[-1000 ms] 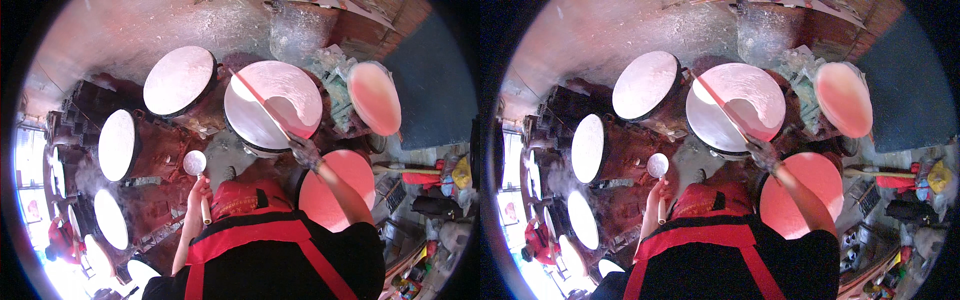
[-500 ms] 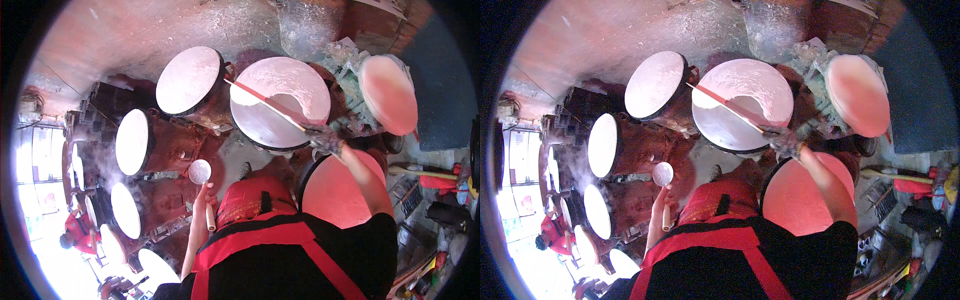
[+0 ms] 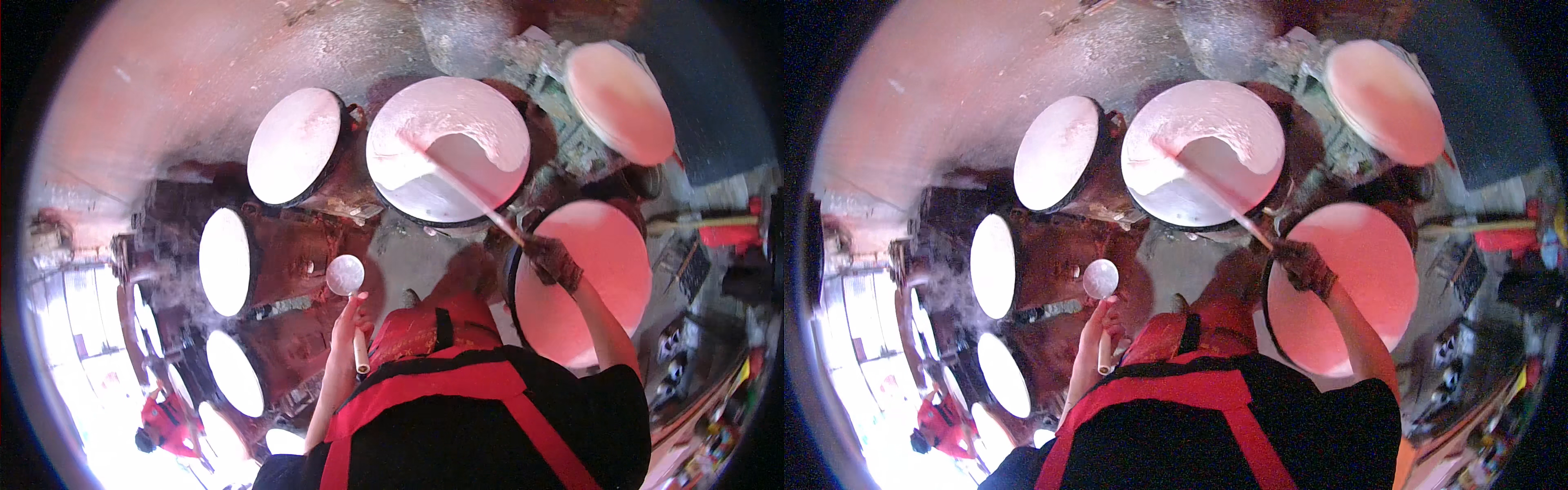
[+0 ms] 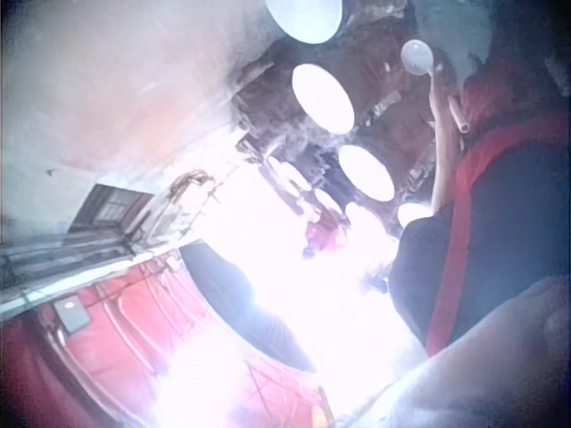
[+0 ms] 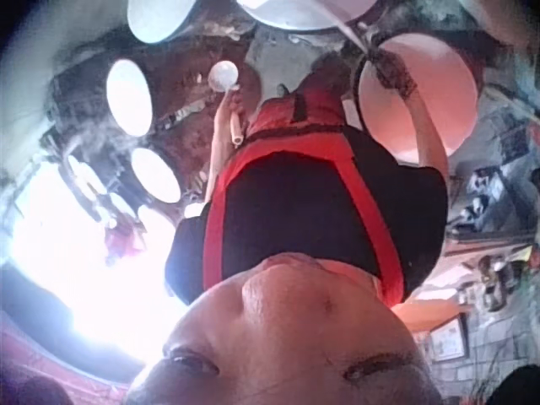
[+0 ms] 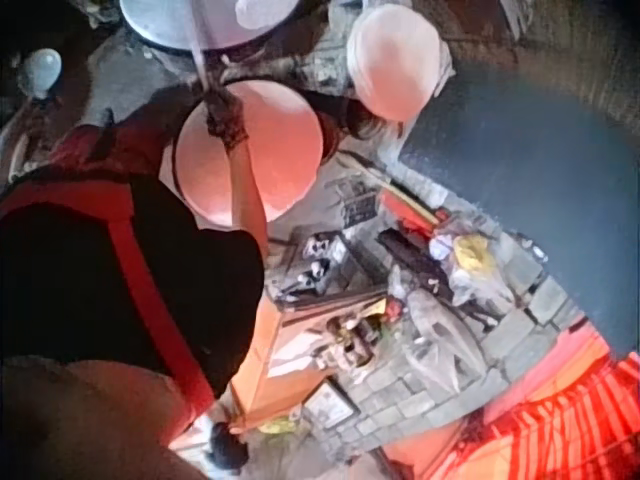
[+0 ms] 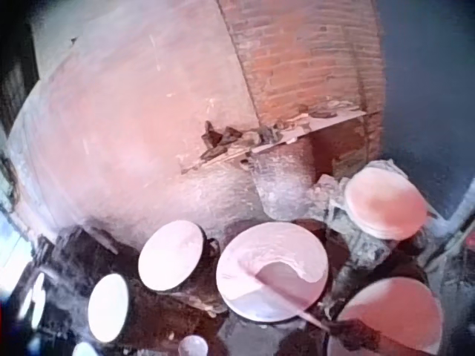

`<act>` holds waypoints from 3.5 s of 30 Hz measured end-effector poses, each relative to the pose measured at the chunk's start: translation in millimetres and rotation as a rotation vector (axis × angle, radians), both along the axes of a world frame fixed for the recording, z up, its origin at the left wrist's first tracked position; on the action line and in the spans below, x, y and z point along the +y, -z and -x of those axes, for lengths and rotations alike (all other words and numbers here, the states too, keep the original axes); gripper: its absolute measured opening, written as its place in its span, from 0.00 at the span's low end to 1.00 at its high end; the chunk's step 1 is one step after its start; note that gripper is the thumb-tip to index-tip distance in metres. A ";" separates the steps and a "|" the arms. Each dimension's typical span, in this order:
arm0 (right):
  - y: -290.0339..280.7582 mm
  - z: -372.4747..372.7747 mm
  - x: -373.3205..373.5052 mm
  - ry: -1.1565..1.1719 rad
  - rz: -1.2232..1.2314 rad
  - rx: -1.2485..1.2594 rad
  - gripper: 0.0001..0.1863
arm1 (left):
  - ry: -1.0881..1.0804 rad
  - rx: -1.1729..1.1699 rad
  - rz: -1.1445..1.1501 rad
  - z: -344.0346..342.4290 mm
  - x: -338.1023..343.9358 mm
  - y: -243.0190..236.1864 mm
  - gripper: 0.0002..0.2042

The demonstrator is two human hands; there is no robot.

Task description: Using a ladle and a long stick to spread batter onto several heated circular plates and then peeling the cooked thin wraps off.

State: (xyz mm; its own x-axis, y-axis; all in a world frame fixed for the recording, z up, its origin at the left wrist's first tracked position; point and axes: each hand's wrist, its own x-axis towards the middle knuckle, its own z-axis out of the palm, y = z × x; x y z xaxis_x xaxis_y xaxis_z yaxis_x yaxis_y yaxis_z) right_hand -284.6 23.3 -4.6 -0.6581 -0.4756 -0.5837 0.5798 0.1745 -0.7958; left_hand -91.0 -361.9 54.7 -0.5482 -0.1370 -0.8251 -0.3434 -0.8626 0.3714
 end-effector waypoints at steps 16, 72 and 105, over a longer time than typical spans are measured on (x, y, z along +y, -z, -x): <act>11.6 -189.0 -154.4 0.277 -0.500 0.665 0.20 | 0.608 0.080 0.277 18.0 -138.6 32.6 0.19; 109.9 -84.4 -259.3 0.860 0.408 -0.116 0.10 | 0.283 0.231 0.040 -70.5 -136.7 2.5 0.13; 76.5 -42.2 -182.2 1.124 0.110 0.699 0.22 | 0.344 0.242 0.091 11.5 -19.4 -35.6 0.14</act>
State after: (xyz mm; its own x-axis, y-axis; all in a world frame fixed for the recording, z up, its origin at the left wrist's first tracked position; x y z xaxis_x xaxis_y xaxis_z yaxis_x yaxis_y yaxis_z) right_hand -242.4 -158.9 -81.1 -0.8659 0.4984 0.0423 -0.1688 -0.2115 -0.9627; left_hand -102.6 -381.3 90.3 -0.7509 0.0212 -0.6600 -0.4991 -0.6727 0.5462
